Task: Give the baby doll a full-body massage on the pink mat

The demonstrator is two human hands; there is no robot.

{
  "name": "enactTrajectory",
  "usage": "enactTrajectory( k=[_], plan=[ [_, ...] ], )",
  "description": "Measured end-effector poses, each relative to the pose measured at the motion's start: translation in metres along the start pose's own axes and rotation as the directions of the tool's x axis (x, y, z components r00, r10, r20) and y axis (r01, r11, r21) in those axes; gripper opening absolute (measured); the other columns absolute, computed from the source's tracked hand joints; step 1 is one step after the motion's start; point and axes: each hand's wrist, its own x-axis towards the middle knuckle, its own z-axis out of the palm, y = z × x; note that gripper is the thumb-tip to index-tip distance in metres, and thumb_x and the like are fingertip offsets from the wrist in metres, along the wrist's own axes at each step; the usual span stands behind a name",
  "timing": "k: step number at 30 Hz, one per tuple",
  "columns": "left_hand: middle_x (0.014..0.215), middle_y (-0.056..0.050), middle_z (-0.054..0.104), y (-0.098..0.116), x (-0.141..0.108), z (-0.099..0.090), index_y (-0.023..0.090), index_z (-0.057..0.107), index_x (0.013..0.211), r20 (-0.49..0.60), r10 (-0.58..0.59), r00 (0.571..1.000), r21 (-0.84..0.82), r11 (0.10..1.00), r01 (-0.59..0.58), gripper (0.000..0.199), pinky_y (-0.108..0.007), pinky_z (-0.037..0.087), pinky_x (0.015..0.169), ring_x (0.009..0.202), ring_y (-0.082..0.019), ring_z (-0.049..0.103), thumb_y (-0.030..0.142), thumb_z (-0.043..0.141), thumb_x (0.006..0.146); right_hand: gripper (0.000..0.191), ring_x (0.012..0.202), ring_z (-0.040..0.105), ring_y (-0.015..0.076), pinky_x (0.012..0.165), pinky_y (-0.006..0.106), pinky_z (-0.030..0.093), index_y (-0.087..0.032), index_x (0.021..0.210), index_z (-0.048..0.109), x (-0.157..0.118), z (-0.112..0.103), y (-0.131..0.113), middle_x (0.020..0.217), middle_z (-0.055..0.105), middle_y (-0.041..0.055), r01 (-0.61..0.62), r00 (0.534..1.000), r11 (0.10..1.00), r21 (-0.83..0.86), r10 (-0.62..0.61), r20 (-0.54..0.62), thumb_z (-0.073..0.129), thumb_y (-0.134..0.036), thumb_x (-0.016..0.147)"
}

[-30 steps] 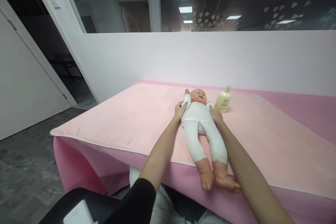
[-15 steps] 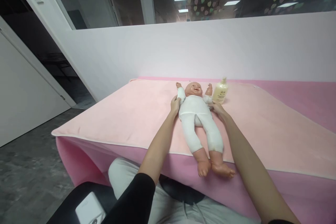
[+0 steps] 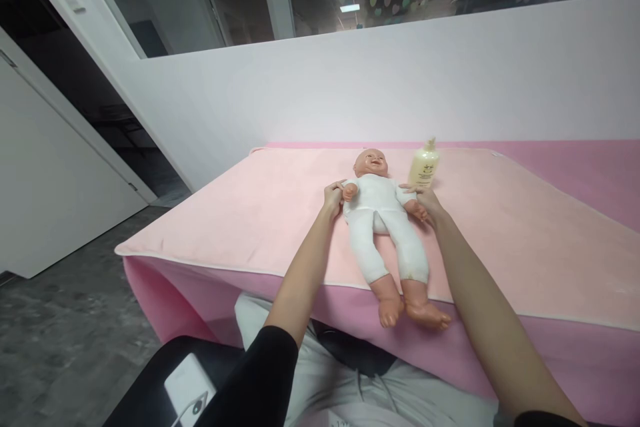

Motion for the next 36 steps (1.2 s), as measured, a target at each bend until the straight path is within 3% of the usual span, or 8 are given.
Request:
enactTrajectory(
  k=[5, 9, 14, 20, 25, 31, 33, 36],
  plan=[
    [0.076, -0.001, 0.066, 0.0, 0.002, 0.002, 0.014, 0.059, 0.071, -0.028, -0.015, 1.0, 0.005, 1.0, 0.015, 0.017, -0.019, 0.043, 0.058, 0.059, -0.007, 0.054, 0.009, 0.071, 0.06, 0.032, 0.093, 0.064, 0.0131, 0.084, 0.025, 0.052, -0.019, 0.089, 0.073, 0.001, 0.004, 0.002, 0.102, 0.069, 0.0043, 0.018, 1.0, 0.999, 0.034, -0.018, 0.004, 0.067, -0.014, 0.058],
    [0.089, -0.002, 0.066, 0.001, 0.003, 0.002, 0.017, 0.06, 0.097, 0.014, 0.024, 1.0, -0.064, 0.998, -0.023, 0.042, -0.023, 0.048, 0.068, 0.071, -0.01, 0.061, 0.02, 0.081, 0.061, 0.031, 0.094, 0.062, 0.0146, 0.082, 0.025, 0.05, -0.018, 0.093, 0.071, 0.002, 0.011, 0.0, 0.104, 0.068, 0.004, 0.088, 0.996, 0.993, -0.08, -0.088, 0.0, 0.063, -0.024, 0.063],
    [0.086, -0.003, 0.064, 0.0, 0.003, 0.0, 0.016, 0.058, 0.112, -0.062, 0.006, 0.998, 0.06, 0.998, -0.002, 0.047, -0.02, 0.044, 0.059, 0.063, -0.008, 0.057, 0.03, 0.078, 0.071, 0.026, 0.075, 0.056, 0.013, 0.069, 0.024, 0.045, -0.014, 0.085, 0.063, 0.007, 0.019, 0.001, 0.086, 0.066, 0.0048, 0.039, 0.998, 0.977, -0.208, -0.047, -0.034, 0.057, -0.032, 0.067],
    [0.078, -0.002, 0.064, 0.005, 0.0, 0.001, 0.014, 0.064, 0.105, 0.032, -0.04, 0.999, 0.044, 0.998, 0.039, 0.033, -0.02, 0.043, 0.058, 0.063, -0.009, 0.055, 0.024, 0.07, 0.074, 0.027, 0.077, 0.056, 0.0141, 0.071, 0.025, 0.044, -0.014, 0.081, 0.061, 0.013, 0.016, 0.005, 0.087, 0.066, 0.0059, 0.017, 0.998, 0.963, -0.268, -0.033, -0.057, 0.059, -0.038, 0.068],
    [0.08, 0.0, 0.067, 0.012, 0.0, -0.002, 0.017, 0.065, 0.104, 0.115, -0.091, 0.989, -0.061, 0.993, 0.099, 0.048, -0.021, 0.045, 0.061, 0.065, -0.01, 0.058, 0.007, 0.066, 0.058, 0.036, 0.083, 0.061, 0.0146, 0.074, 0.024, 0.049, -0.016, 0.089, 0.069, 0.004, 0.009, 0.0, 0.096, 0.069, 0.0042, -0.039, 0.999, 0.998, -0.056, 0.039, 0.013, 0.068, -0.025, 0.054],
    [0.097, -0.006, 0.07, 0.003, 0.0, -0.001, 0.012, 0.064, 0.063, 0.061, -0.012, 0.998, -0.068, 0.998, 0.016, 0.016, -0.022, 0.049, 0.07, 0.078, -0.012, 0.063, 0.002, 0.063, 0.051, 0.018, 0.088, 0.064, 0.0173, 0.07, 0.025, 0.054, -0.018, 0.073, 0.071, 0.0, 0.003, -0.003, 0.097, 0.07, 0.0057, -0.055, 0.998, 0.998, -0.021, 0.054, -0.037, 0.068, -0.017, 0.056],
    [0.098, -0.006, 0.071, 0.002, -0.001, 0.0, 0.013, 0.067, 0.066, 0.071, 0.006, 0.997, -0.042, 0.999, -0.003, 0.018, -0.022, 0.049, 0.067, 0.076, -0.012, 0.063, 0.003, 0.064, 0.051, 0.014, 0.087, 0.065, 0.0176, 0.07, 0.026, 0.055, -0.018, 0.071, 0.071, 0.0, 0.003, -0.004, 0.095, 0.07, 0.0069, -0.058, 0.997, 0.998, -0.026, 0.056, -0.056, 0.067, -0.016, 0.058],
    [0.09, -0.005, 0.072, 0.003, -0.004, 0.001, 0.015, 0.073, 0.091, 0.11, 0.034, 0.993, -0.04, 0.999, -0.029, 0.039, -0.022, 0.048, 0.065, 0.072, -0.012, 0.063, 0.009, 0.073, 0.053, 0.024, 0.088, 0.065, 0.0155, 0.074, 0.024, 0.054, -0.018, 0.081, 0.072, -0.002, 0.006, -0.005, 0.099, 0.07, 0.0063, -0.02, 0.999, 1.0, 0.014, 0.021, -0.034, 0.066, -0.017, 0.057]
  ],
)
